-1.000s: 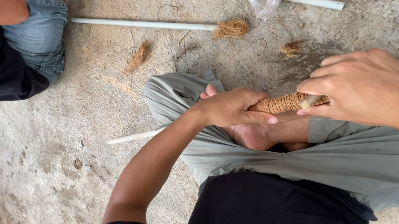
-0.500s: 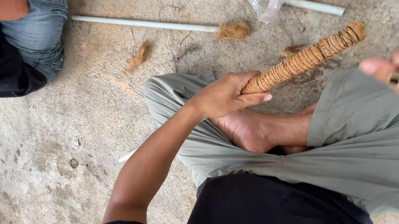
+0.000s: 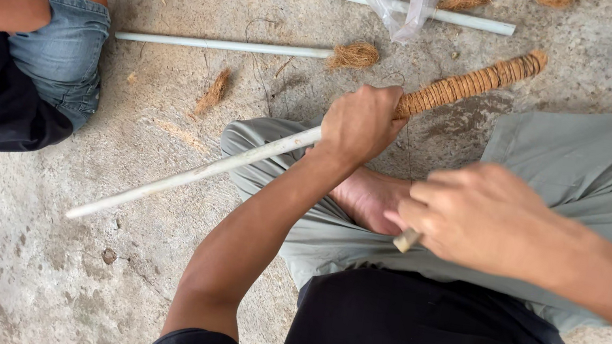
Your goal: The person sits on the floor and wraps coconut coir around a white PVC pipe handle. They use a small cylindrical tool to press and secure the coir in place, working along the length of the handle. Another person is visible nearby performing a similar task.
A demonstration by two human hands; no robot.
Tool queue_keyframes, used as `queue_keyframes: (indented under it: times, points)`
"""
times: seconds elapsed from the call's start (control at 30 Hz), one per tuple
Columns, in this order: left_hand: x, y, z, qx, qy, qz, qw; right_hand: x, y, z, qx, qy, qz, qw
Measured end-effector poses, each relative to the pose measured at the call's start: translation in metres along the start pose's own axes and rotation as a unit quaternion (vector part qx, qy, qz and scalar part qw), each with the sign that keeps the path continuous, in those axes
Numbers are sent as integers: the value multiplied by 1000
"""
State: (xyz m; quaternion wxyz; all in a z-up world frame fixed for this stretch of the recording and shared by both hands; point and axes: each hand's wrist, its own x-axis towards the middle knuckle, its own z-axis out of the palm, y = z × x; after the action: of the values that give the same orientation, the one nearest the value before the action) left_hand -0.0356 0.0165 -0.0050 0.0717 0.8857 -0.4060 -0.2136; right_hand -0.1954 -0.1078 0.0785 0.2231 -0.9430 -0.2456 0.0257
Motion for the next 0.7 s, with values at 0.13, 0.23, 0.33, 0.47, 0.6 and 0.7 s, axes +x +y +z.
queue_keyframes:
  times: [0.13,0.23,0.33,0.47,0.6,0.7]
  points:
    - [-13,7,7,9,-1,50,999,23,26,-44,-125,-181,91,971]
    - [-30,18,11,44,-17,80,996,40,60,-63,-50,-144,209,966]
    - [-47,28,8,63,-27,117,991,55,95,-59,8,-79,225,971]
    - [-66,39,-7,-5,1,187,982,62,135,-31,31,-72,213,974]
    - [-76,47,-25,-41,-37,201,978,50,159,-1,70,-107,273,953]
    - [-80,51,-33,-52,-44,199,978,35,171,24,90,-86,266,956]
